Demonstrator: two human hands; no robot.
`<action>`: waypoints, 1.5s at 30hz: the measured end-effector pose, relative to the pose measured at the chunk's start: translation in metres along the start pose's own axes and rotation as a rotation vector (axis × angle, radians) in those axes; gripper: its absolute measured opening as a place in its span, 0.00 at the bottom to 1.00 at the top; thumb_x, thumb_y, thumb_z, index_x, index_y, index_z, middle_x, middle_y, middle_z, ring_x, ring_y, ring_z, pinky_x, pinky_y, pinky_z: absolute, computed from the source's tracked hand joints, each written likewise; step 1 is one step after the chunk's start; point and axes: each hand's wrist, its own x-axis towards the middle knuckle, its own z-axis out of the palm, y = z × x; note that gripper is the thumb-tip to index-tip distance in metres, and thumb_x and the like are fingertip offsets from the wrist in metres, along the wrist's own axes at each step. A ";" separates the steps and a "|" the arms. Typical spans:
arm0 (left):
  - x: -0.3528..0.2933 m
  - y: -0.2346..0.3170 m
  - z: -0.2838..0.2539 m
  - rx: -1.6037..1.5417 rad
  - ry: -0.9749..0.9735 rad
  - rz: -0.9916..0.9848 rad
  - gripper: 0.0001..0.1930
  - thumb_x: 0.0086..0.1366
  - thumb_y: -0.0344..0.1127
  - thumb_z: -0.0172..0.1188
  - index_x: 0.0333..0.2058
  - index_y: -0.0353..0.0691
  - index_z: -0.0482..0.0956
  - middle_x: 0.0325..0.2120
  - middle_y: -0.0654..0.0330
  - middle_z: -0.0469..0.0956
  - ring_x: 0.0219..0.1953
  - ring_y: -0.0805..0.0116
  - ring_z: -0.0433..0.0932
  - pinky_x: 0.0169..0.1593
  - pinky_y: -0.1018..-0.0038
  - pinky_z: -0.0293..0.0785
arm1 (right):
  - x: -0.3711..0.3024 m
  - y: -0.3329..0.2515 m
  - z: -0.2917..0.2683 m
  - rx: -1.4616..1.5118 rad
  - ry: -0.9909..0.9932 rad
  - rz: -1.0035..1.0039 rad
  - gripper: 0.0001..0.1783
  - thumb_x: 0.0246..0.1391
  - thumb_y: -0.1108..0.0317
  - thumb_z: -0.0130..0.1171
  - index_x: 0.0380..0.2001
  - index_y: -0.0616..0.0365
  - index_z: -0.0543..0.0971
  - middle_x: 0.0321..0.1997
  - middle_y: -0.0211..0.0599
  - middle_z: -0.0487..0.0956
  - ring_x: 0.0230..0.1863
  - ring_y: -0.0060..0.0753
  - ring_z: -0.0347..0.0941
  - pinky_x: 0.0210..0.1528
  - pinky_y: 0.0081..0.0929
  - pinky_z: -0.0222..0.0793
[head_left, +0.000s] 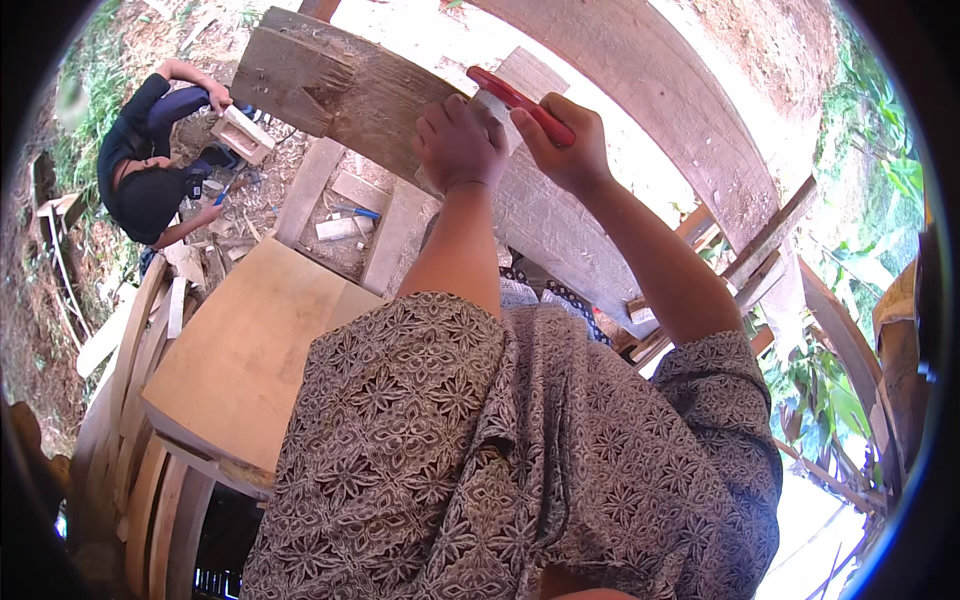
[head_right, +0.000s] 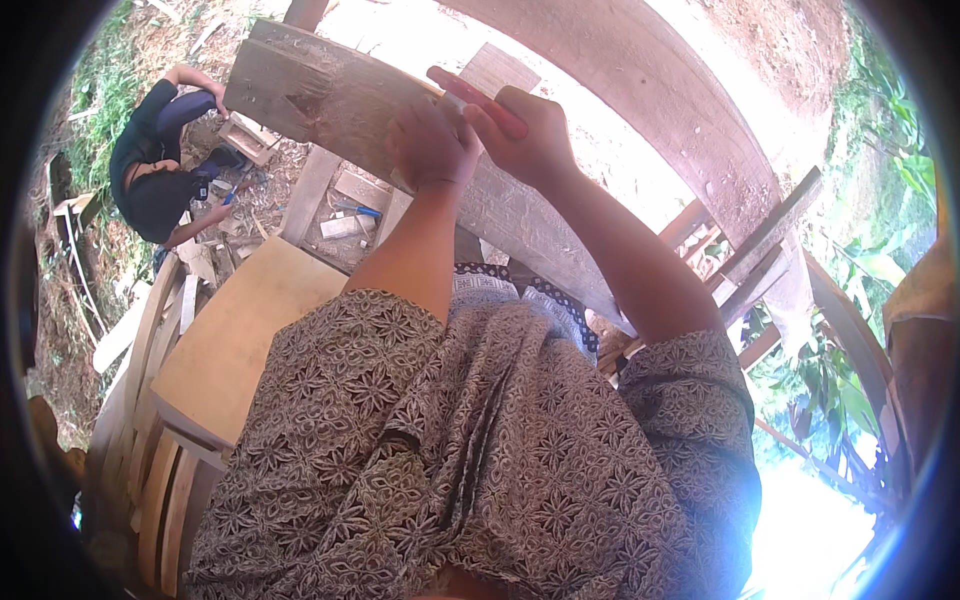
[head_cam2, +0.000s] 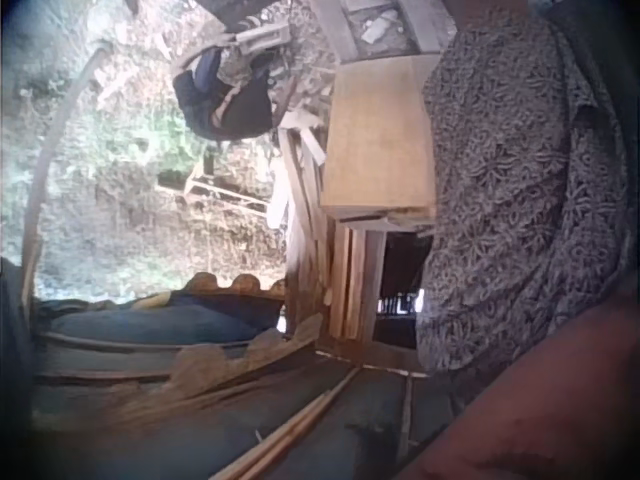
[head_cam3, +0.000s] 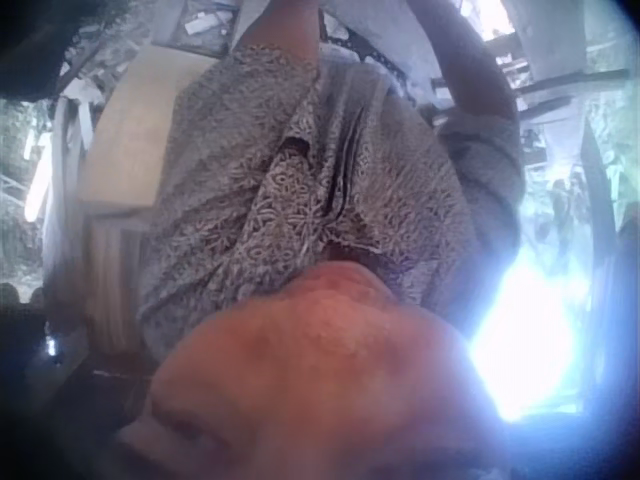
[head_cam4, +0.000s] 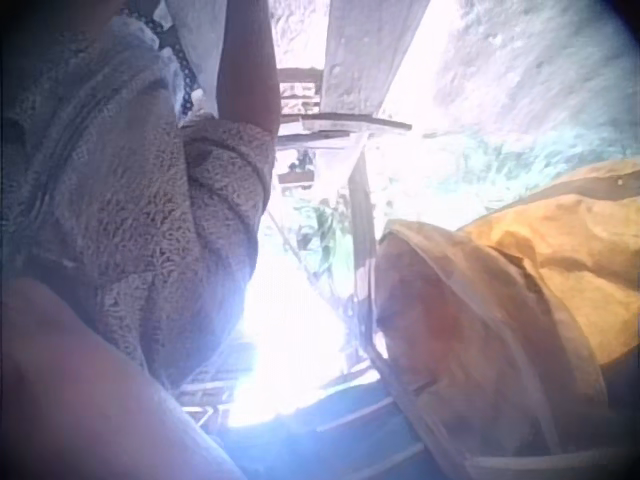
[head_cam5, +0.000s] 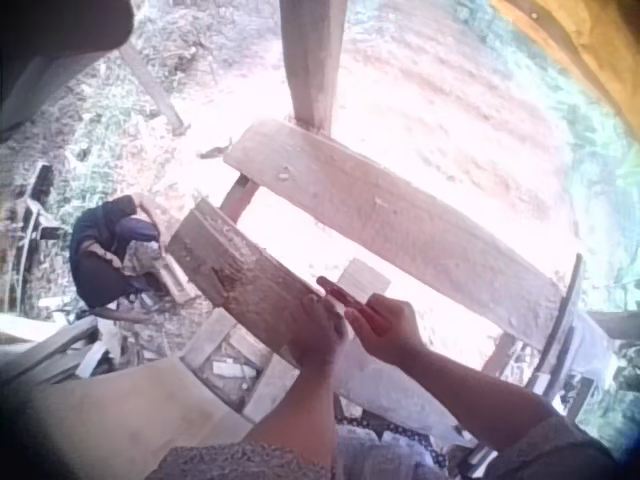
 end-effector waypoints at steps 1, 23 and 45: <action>0.001 0.000 -0.003 -0.047 -0.092 -0.018 0.20 0.62 0.51 0.59 0.42 0.41 0.72 0.40 0.52 0.73 0.45 0.51 0.74 0.47 0.56 0.70 | -0.006 0.005 0.003 -0.002 0.032 -0.027 0.24 0.57 0.57 0.69 0.17 0.56 0.70 0.16 0.39 0.70 0.17 0.41 0.65 0.23 0.36 0.63; -0.005 -0.008 0.021 -0.054 0.103 0.042 0.21 0.62 0.52 0.57 0.43 0.40 0.72 0.40 0.51 0.76 0.47 0.48 0.76 0.52 0.50 0.69 | 0.064 -0.024 0.005 -0.214 -0.285 0.011 0.30 0.63 0.45 0.56 0.24 0.65 0.82 0.28 0.61 0.82 0.33 0.61 0.81 0.39 0.52 0.76; 0.001 0.000 0.001 -0.158 0.029 0.006 0.22 0.64 0.47 0.58 0.51 0.40 0.71 0.45 0.50 0.76 0.49 0.46 0.75 0.51 0.50 0.71 | 0.100 -0.012 0.056 -0.059 -0.094 0.296 0.28 0.58 0.43 0.60 0.26 0.62 0.84 0.24 0.43 0.84 0.30 0.43 0.83 0.39 0.38 0.77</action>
